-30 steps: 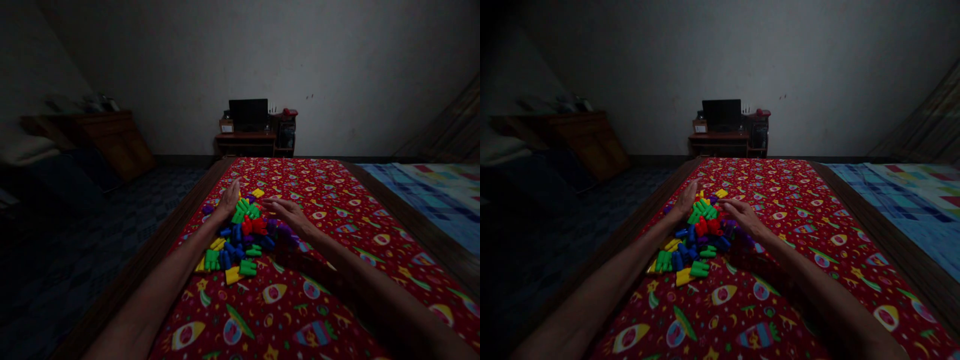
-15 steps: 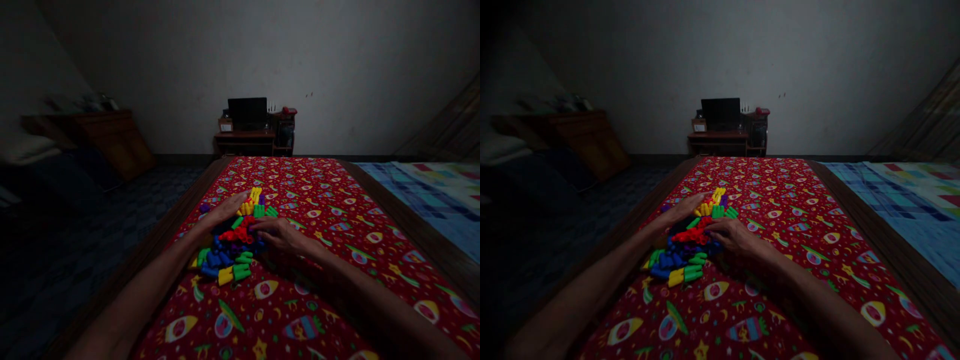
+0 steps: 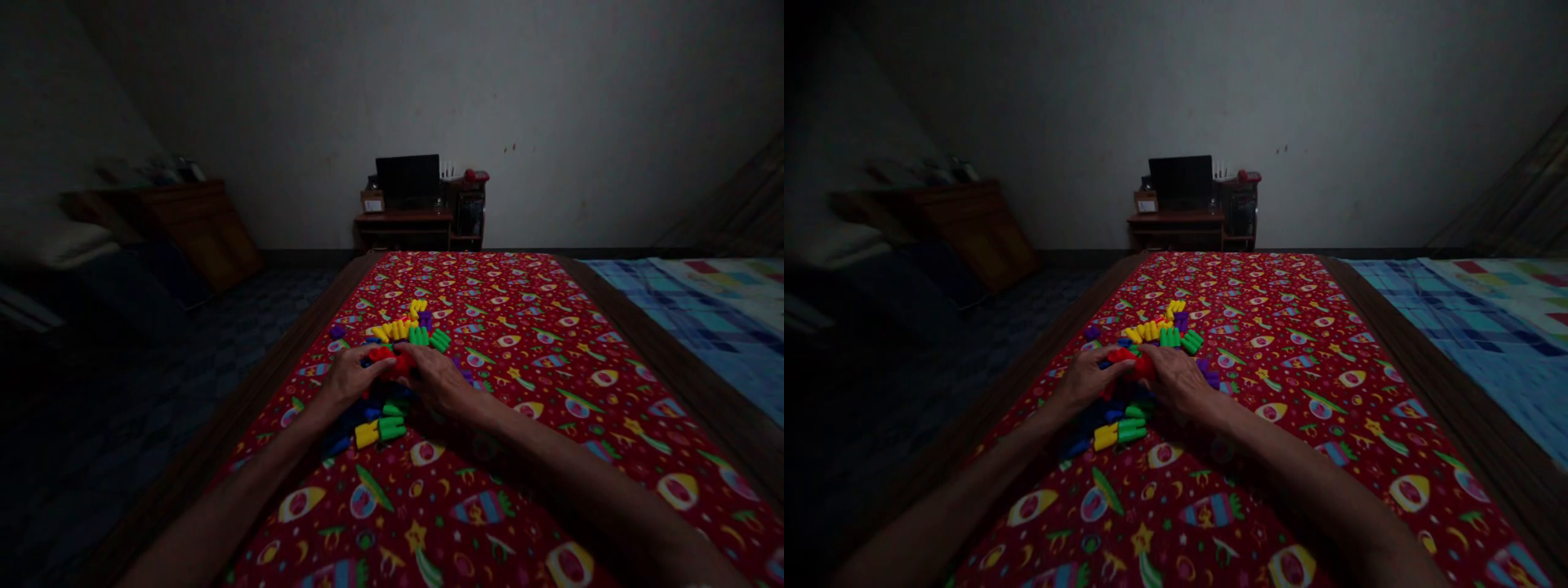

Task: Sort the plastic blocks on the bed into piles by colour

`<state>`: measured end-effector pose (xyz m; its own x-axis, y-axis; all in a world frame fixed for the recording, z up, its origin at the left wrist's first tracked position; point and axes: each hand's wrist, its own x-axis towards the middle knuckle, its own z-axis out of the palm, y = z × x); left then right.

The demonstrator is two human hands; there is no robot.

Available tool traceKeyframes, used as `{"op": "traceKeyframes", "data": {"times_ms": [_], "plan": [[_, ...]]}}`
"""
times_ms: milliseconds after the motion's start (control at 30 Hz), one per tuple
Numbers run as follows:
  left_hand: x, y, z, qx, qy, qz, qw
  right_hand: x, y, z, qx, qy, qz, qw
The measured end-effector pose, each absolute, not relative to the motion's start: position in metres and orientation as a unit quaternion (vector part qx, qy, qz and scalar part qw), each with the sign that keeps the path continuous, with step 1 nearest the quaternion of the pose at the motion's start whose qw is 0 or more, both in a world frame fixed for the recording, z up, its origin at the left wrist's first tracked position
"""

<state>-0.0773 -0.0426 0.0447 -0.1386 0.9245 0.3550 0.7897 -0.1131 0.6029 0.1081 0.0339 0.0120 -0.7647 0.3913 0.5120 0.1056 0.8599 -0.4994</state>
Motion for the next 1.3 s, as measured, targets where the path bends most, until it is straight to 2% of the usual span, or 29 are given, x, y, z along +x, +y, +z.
{"op": "traceKeyframes", "data": {"times_ms": [133, 233, 333, 467, 633, 700, 833, 967, 1100, 1300], "plan": [[-0.074, -0.042, 0.049, 0.614, 0.653, 0.433, 0.101, 0.108, 0.040, 0.015, -0.172, -0.914, 0.250, 0.269], [-0.084, -0.038, 0.048, 0.562, 0.682, 0.457, 0.102, 0.114, 0.047, 0.015, -0.210, -0.904, 0.252, 0.274], [-0.097, -0.034, 0.047, 0.583, 0.707, 0.387, 0.099, 0.116, 0.054, 0.012, -0.234, -0.872, 0.289, 0.318], [-0.091, -0.036, 0.048, 0.661, 0.672, 0.332, -0.019, 0.107, 0.058, 0.012, -0.229, -0.809, 0.399, 0.366], [-0.059, -0.037, 0.044, 0.686, 0.666, 0.283, 0.067, 0.095, 0.054, 0.015, -0.174, -0.722, 0.559, 0.367], [-0.056, -0.036, 0.044, 0.681, 0.672, 0.282, 0.069, 0.097, 0.054, 0.015, -0.186, -0.735, 0.542, 0.363], [-0.085, -0.037, 0.045, 0.671, 0.672, 0.314, -0.022, 0.112, 0.063, 0.019, -0.272, -0.807, 0.387, 0.355], [-0.137, -0.055, 0.027, 0.606, 0.728, 0.316, -0.050, 0.128, 0.084, 0.023, -0.301, -0.814, 0.310, 0.388], [-0.161, -0.072, -0.010, 0.516, 0.790, 0.329, 0.046, 0.140, 0.106, 0.016, -0.323, -0.819, 0.287, 0.377], [-0.111, -0.046, -0.026, 0.543, 0.703, 0.427, 0.167, 0.150, 0.130, -0.009, -0.373, -0.772, 0.321, 0.402]]}}
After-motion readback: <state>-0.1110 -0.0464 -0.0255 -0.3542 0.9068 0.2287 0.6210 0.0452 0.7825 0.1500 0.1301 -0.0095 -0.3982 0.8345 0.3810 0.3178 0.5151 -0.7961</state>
